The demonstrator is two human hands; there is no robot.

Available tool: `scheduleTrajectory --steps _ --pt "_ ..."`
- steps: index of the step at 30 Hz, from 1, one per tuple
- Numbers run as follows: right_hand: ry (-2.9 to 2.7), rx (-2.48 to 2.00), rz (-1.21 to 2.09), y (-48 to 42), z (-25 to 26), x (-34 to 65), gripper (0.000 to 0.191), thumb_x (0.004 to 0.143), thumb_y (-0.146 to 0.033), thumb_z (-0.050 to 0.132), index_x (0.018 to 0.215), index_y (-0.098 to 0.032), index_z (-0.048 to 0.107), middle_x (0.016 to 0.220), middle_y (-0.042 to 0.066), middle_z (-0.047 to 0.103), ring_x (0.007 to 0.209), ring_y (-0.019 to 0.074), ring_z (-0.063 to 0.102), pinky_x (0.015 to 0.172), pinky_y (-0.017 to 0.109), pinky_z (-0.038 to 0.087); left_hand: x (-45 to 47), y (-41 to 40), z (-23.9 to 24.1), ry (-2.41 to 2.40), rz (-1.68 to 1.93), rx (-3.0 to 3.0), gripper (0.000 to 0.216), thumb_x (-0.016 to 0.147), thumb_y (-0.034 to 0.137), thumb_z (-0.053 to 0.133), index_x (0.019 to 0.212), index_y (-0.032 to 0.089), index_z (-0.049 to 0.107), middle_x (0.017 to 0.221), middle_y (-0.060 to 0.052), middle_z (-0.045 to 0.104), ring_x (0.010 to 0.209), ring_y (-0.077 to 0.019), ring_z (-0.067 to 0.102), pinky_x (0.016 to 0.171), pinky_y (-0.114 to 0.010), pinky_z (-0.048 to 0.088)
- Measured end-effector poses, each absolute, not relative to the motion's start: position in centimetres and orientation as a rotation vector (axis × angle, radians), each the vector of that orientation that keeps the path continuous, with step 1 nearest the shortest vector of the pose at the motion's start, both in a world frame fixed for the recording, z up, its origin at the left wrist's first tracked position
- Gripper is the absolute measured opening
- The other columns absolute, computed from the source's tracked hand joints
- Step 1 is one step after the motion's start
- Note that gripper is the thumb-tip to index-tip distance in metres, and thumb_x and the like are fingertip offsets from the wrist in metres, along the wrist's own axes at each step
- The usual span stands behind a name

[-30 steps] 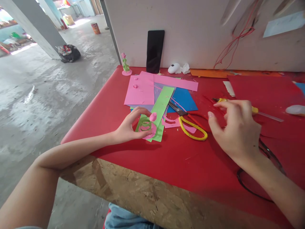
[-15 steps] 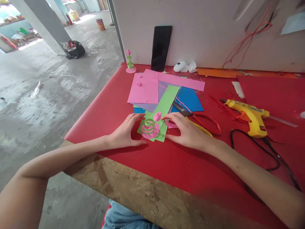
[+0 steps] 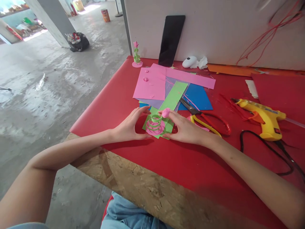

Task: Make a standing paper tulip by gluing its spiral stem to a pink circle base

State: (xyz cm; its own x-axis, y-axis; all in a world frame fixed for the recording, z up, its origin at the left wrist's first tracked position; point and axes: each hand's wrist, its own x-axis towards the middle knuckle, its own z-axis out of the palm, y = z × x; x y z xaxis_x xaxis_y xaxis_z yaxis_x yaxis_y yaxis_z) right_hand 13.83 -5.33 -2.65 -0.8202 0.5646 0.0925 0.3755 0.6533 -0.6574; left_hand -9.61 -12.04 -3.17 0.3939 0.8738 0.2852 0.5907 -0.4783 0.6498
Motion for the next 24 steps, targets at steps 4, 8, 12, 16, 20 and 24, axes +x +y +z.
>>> scheduleTrajectory --steps 4,8,12,16,20,24 --pt "-2.576 -0.725 0.932 -5.2 -2.9 13.8 0.062 0.076 -0.029 0.068 0.133 -0.018 0.044 0.139 0.01 0.047 0.128 0.0244 0.047 0.109 0.044 0.044 -9.7 -12.0 -3.3 1.247 0.836 2.231 0.087 0.072 0.038 0.073 0.142 0.02 0.025 0.126 -0.016 0.054 0.122 -0.0268 0.054 0.107 -0.046 0.046" --pt "-2.553 -0.723 0.912 -5.2 -3.3 13.8 0.059 0.079 -0.034 0.067 0.132 -0.019 0.046 0.138 0.01 0.047 0.128 0.0248 0.047 0.11 0.046 0.043 -9.7 -12.0 -3.2 1.244 0.796 2.283 0.086 0.073 0.04 0.073 0.141 0.019 0.025 0.126 -0.016 0.054 0.121 -0.0265 0.055 0.106 -0.046 0.047" --pt "-2.541 -0.72 0.894 -5.2 -3.7 13.8 0.061 0.078 -0.036 0.068 0.133 -0.019 0.046 0.137 0.011 0.048 0.128 0.0248 0.048 0.109 0.046 0.043 -9.7 -12.0 -3.1 1.26 0.759 2.286 0.086 0.073 0.04 0.072 0.141 0.019 0.025 0.127 -0.017 0.054 0.121 -0.0271 0.055 0.105 -0.047 0.048" --pt "-2.541 -0.722 0.881 -5.1 -3.7 13.8 0.063 0.078 -0.036 0.068 0.134 -0.018 0.046 0.135 0.012 0.049 0.126 0.0248 0.049 0.107 0.045 0.045 -9.5 -12.0 -2.9 1.289 0.732 2.286 0.081 0.074 0.037 0.07 0.139 0.016 0.027 0.127 -0.017 0.055 0.121 -0.0274 0.055 0.105 -0.047 0.047" --pt "-2.549 -0.729 0.875 -5.0 -3.8 13.8 0.064 0.079 -0.038 0.068 0.135 -0.016 0.046 0.134 0.012 0.05 0.125 0.0245 0.05 0.106 0.044 0.047 -9.6 -12.0 -2.8 1.309 0.7 2.299 0.072 0.078 0.033 0.064 0.138 0.015 0.028 0.129 -0.017 0.054 0.123 -0.0271 0.054 0.107 -0.048 0.046" --pt "-2.547 -0.73 0.866 -5.1 -3.7 13.9 0.065 0.078 -0.037 0.069 0.135 -0.016 0.046 0.134 0.012 0.05 0.126 0.0244 0.05 0.108 0.044 0.045 -9.7 -12.0 -2.8 1.32 0.651 2.29 0.069 0.08 0.032 0.06 0.138 0.016 0.027 0.132 -0.018 0.053 0.126 -0.0291 0.051 0.108 -0.051 0.044"
